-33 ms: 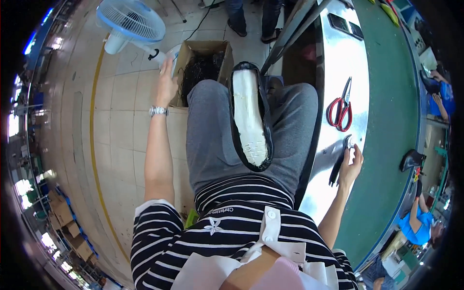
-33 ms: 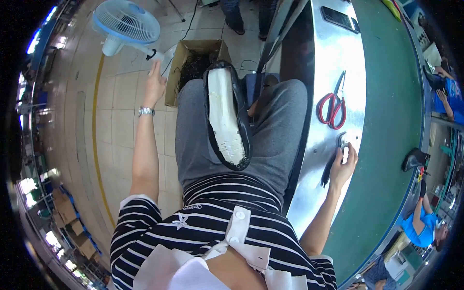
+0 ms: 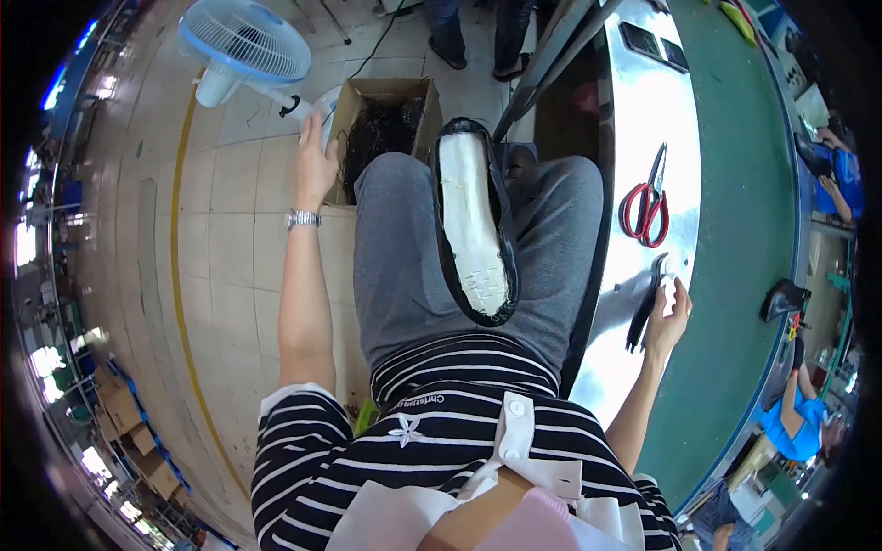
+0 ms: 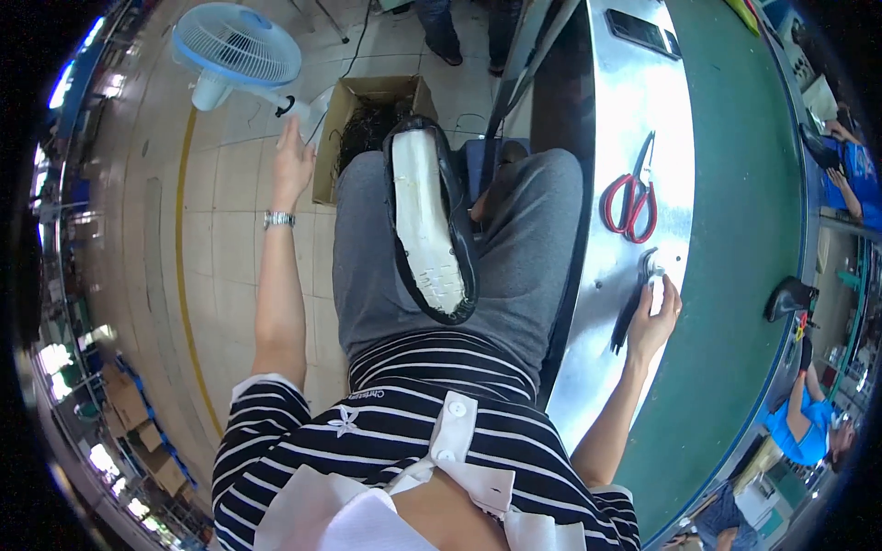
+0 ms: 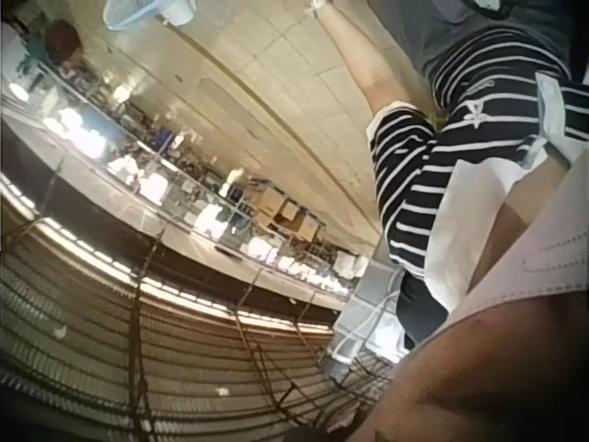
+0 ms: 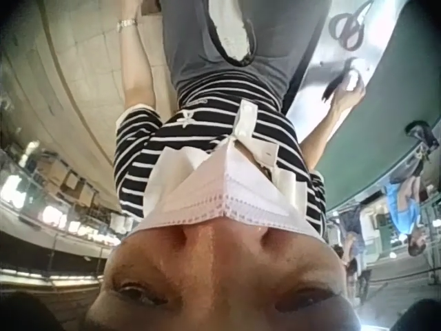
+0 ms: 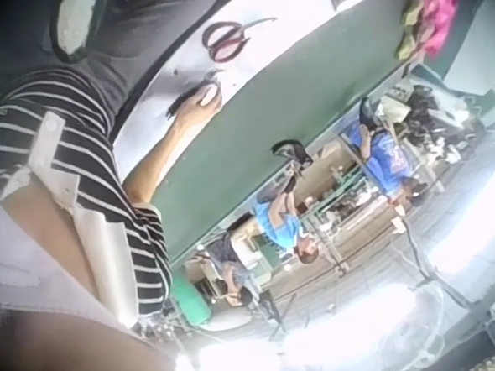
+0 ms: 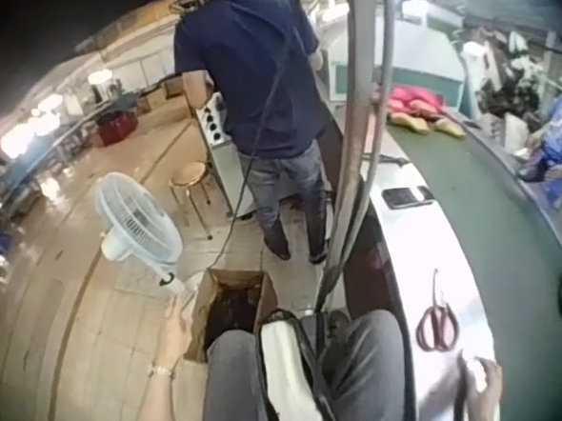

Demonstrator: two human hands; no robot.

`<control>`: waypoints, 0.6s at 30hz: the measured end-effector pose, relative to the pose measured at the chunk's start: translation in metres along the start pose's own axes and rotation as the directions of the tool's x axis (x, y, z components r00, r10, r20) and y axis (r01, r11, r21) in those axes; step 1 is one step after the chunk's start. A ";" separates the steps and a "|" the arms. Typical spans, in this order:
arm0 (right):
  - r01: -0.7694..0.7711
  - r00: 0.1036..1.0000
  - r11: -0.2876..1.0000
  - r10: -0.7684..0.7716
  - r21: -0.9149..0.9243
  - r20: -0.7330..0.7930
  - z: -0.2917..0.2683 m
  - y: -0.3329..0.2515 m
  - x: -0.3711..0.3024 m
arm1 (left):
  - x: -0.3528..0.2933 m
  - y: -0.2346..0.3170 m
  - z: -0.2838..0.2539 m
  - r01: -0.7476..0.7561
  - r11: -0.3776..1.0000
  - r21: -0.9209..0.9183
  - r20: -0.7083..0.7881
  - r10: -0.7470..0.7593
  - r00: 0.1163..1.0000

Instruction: The person is lasting and trimming a shoe upper on a last using pliers, a hammer, and scissors.

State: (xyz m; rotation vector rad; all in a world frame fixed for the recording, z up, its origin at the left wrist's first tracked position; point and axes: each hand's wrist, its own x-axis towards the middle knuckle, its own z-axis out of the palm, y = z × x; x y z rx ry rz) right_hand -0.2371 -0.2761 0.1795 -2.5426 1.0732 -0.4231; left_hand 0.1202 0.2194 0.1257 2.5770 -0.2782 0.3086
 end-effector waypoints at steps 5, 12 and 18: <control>-0.081 0.997 0.971 0.077 -0.226 -0.026 -0.010 0.008 -0.042 | -0.027 0.153 -0.041 -0.329 0.895 -0.301 -0.115 0.308 0.944; -0.104 0.993 0.948 0.115 -0.302 0.019 0.002 -0.002 -0.052 | -0.044 0.258 -0.009 -0.738 0.609 -0.289 0.056 0.781 0.622; -0.664 0.730 0.419 0.541 0.619 0.417 -0.015 0.000 -0.045 | 0.033 0.288 0.012 -0.481 0.774 -0.412 0.476 0.633 0.610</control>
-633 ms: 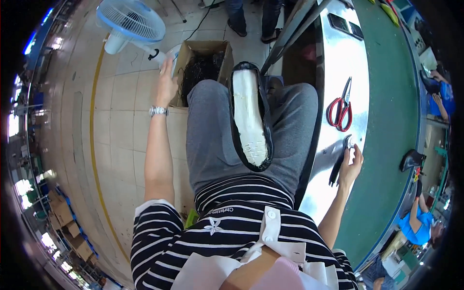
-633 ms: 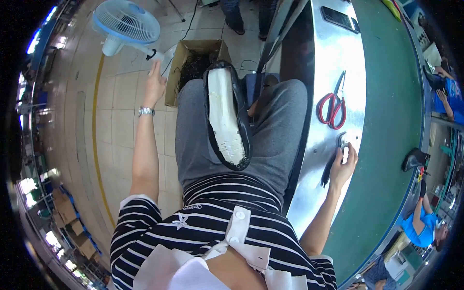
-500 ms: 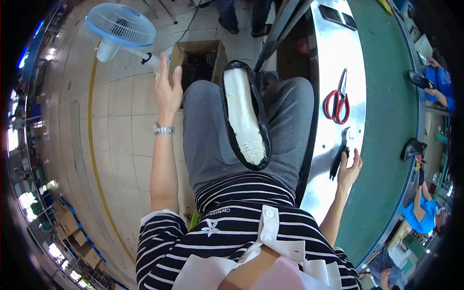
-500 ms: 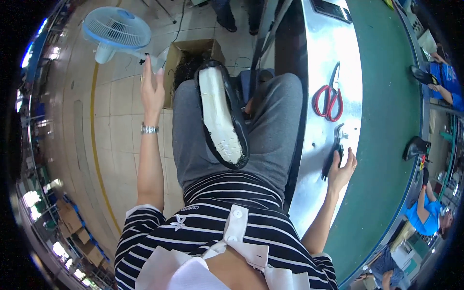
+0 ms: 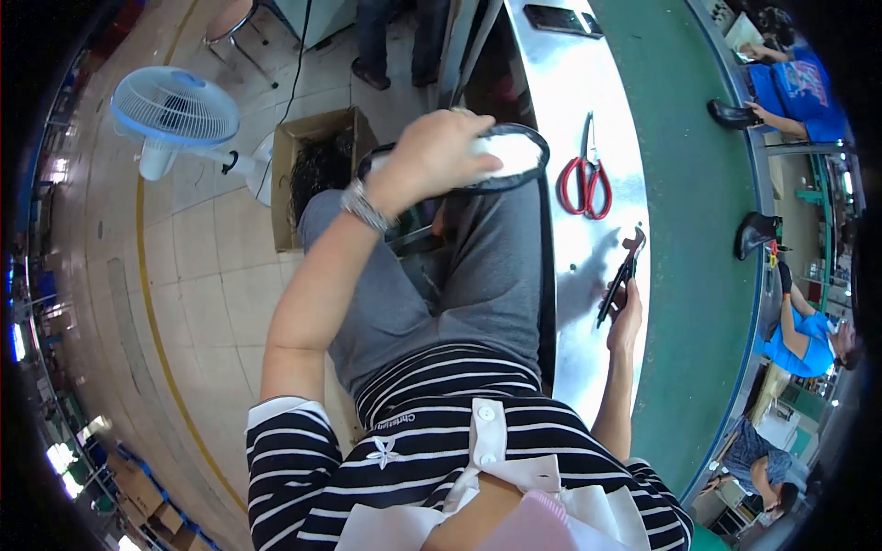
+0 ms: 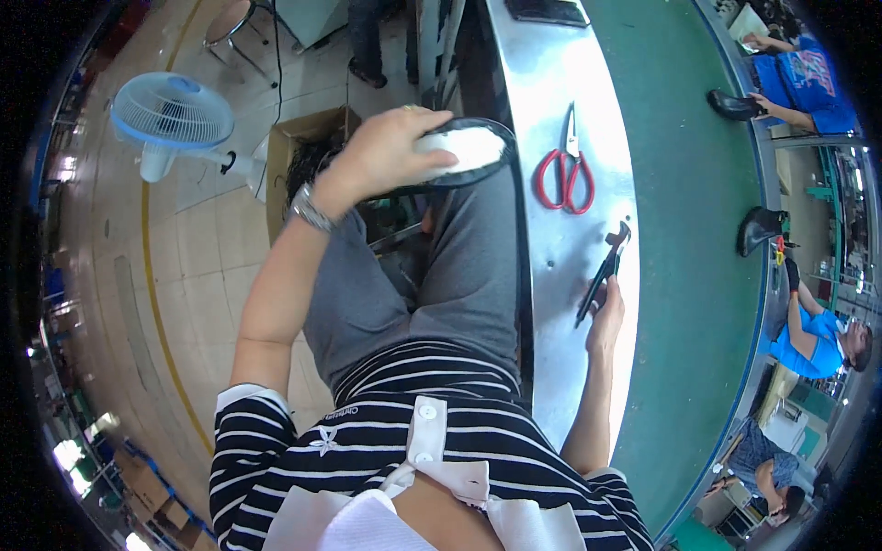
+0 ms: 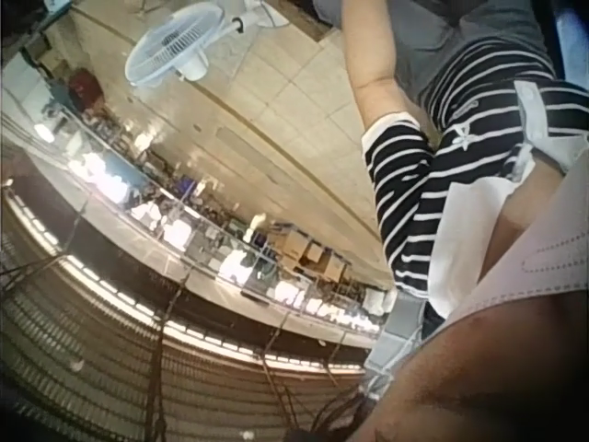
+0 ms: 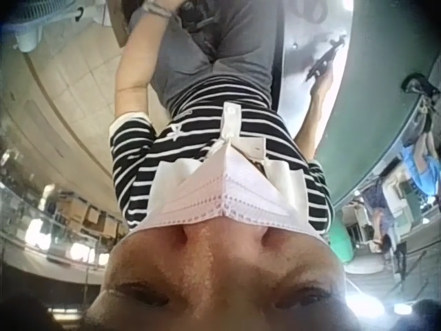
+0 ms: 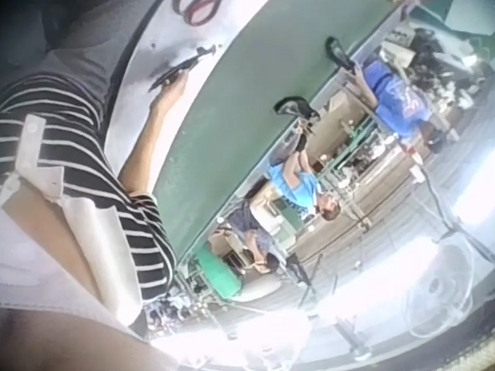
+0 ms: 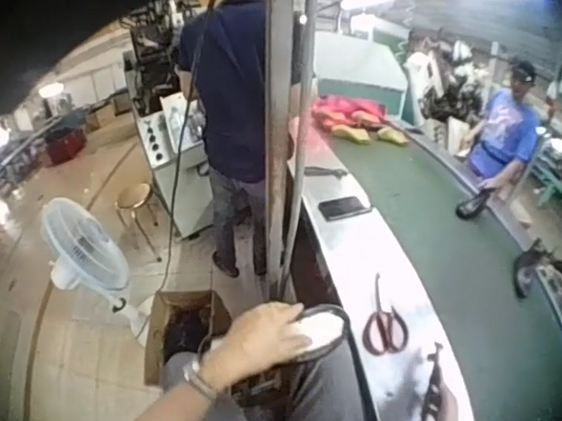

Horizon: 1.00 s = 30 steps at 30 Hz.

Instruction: The person is lasting and trimming a shoe upper on a last using pliers, a hammer, and scissors.

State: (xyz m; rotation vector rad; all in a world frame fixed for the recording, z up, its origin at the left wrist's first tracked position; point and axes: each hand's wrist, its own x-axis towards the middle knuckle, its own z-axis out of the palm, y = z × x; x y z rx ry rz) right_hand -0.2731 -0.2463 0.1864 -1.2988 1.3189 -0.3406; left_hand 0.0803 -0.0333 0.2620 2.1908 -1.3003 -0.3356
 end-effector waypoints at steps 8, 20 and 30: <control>0.207 0.906 0.969 -0.243 0.137 0.346 0.045 -0.069 -0.043 | 0.024 -0.038 -0.012 -0.065 0.985 -0.159 -0.015 0.064 0.998; 0.081 0.495 0.988 0.077 -0.135 0.866 0.140 -0.178 -0.044 | 0.036 -0.037 -0.002 0.059 0.994 -0.087 -0.182 -0.074 0.980; -0.183 0.420 0.983 0.103 -0.027 0.902 0.167 -0.180 -0.020 | 0.015 -0.043 -0.028 -0.090 0.975 -0.203 0.047 0.102 0.994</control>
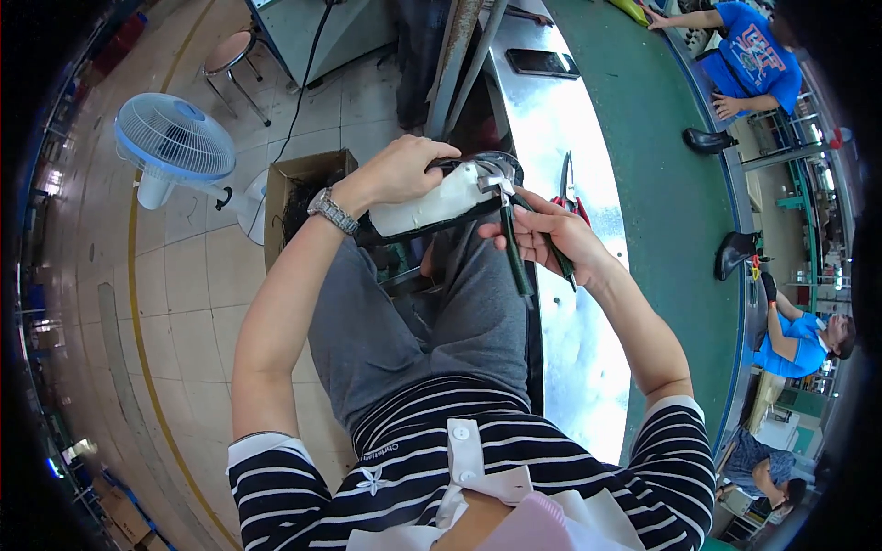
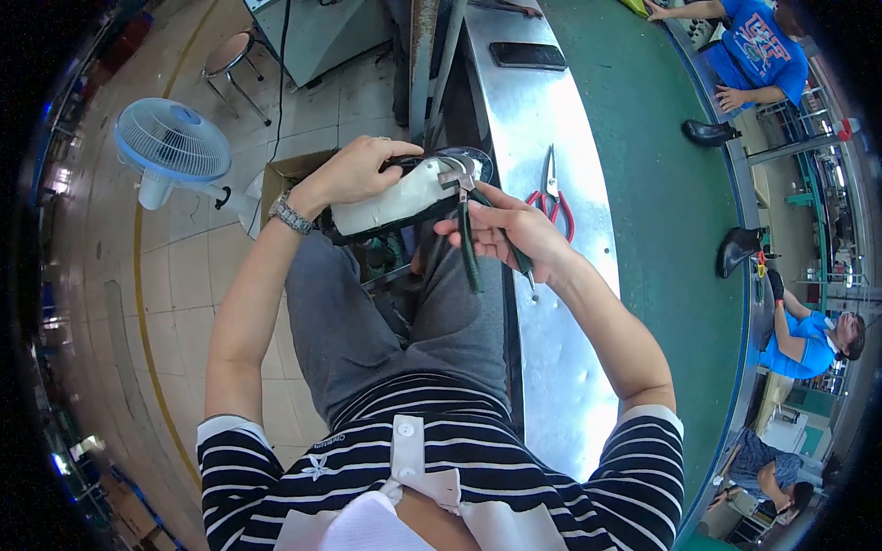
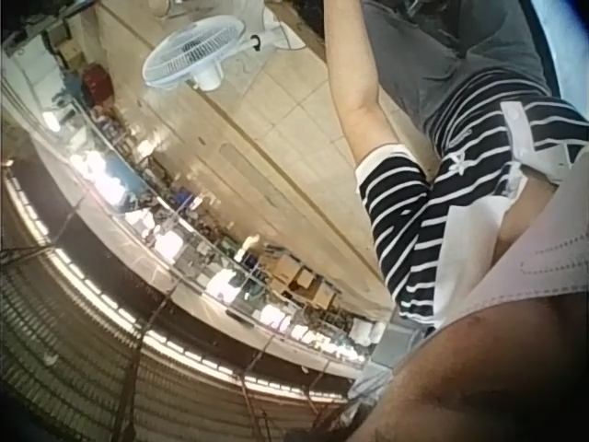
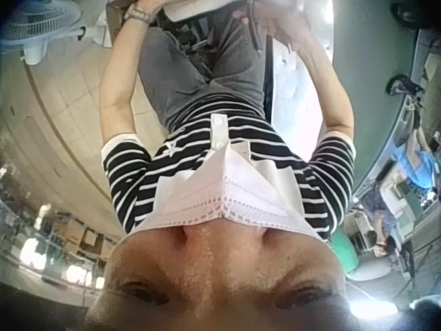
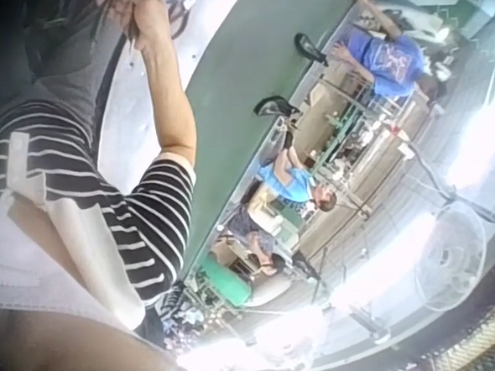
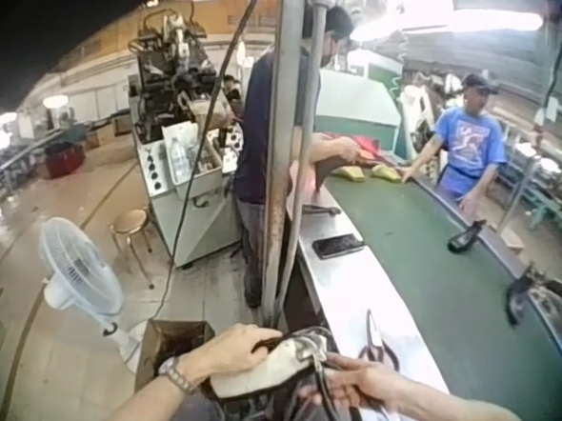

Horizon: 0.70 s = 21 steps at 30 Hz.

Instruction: The person is lasting and trimming a shoe upper on a last using pliers, a hammer, and scissors.

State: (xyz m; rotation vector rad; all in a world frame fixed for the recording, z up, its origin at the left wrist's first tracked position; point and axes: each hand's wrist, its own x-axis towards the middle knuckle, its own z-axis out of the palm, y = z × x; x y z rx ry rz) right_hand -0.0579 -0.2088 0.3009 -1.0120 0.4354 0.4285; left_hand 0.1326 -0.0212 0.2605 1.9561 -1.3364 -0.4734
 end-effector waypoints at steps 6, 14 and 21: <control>0.033 0.998 0.997 -0.037 -0.066 -0.056 -0.003 0.003 0.004 | 0.015 0.008 0.012 -0.028 0.981 0.193 -0.024 0.034 0.999; 0.032 0.972 0.943 -0.106 -0.331 -0.209 0.013 -0.003 0.013 | 0.032 -0.017 0.001 0.191 0.964 -0.186 0.104 -0.174 0.979; -0.019 0.985 0.830 -0.081 -0.557 -0.155 -0.002 -0.023 0.008 | 0.030 -0.043 0.004 0.320 0.712 -0.626 0.247 -0.208 0.946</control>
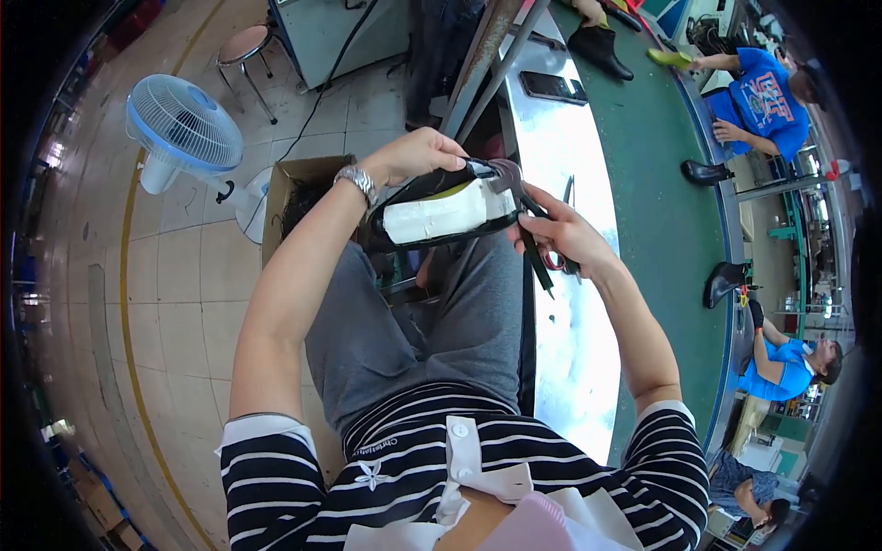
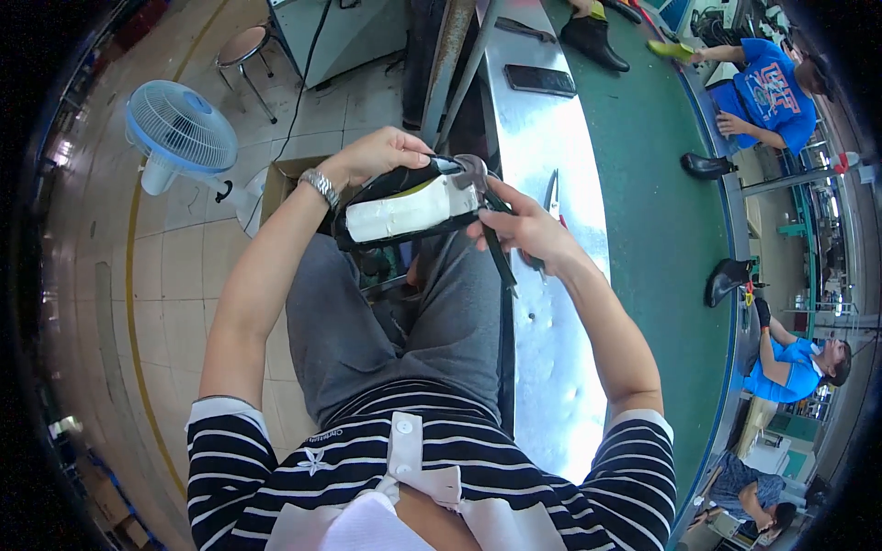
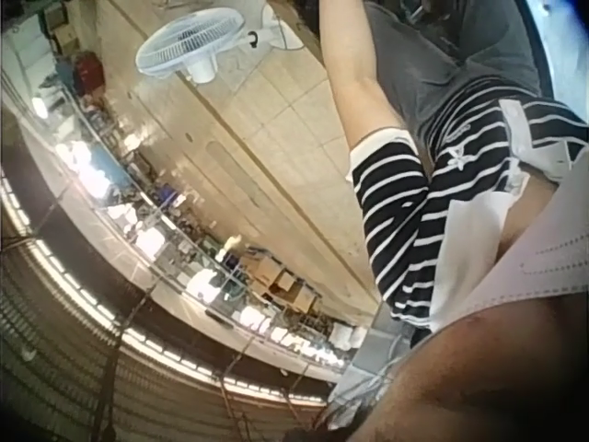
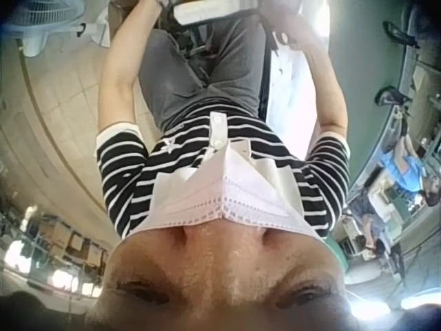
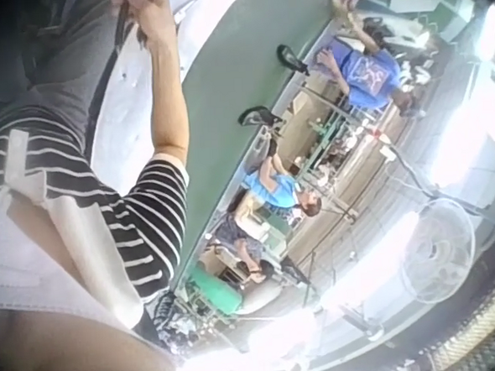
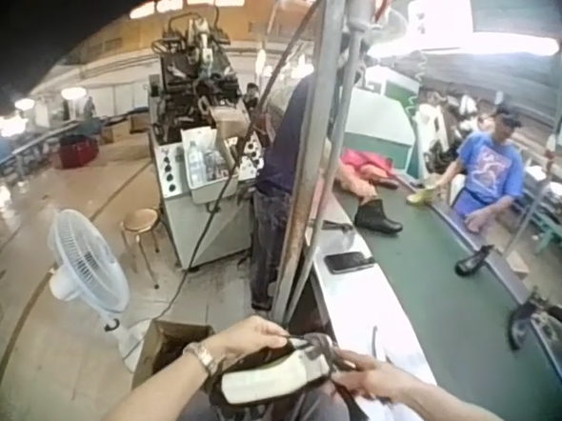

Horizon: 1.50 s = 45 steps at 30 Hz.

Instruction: The person is lasting and trimming a shoe upper on a last using pliers, a hammer, and scissors.

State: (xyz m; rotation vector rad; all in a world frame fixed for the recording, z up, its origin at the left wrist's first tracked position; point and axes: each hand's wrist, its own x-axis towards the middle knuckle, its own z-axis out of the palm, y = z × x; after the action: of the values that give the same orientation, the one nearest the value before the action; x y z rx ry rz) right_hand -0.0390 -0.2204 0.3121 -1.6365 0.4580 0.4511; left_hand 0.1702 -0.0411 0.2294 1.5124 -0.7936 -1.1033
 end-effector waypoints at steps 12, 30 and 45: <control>-0.109 0.969 0.874 -0.012 0.474 0.245 0.009 0.009 -0.004 | -0.011 0.009 0.016 -0.021 0.974 0.224 -0.118 0.049 0.992; 0.335 0.850 0.818 -0.477 -0.467 -0.225 0.027 -0.027 -0.009 | -0.025 0.015 0.045 -0.209 0.902 0.379 -0.010 0.230 0.973; -0.006 1.000 0.977 0.007 -0.211 0.001 0.026 0.001 -0.031 | -0.052 0.014 0.043 -0.148 0.811 0.566 -0.187 0.302 0.935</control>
State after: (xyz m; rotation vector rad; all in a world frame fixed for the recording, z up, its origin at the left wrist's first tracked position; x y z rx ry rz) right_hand -0.0665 -0.1941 0.3250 -1.8397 0.4249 0.5205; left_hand 0.1124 -0.0125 0.2548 1.9270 -1.1236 -0.4824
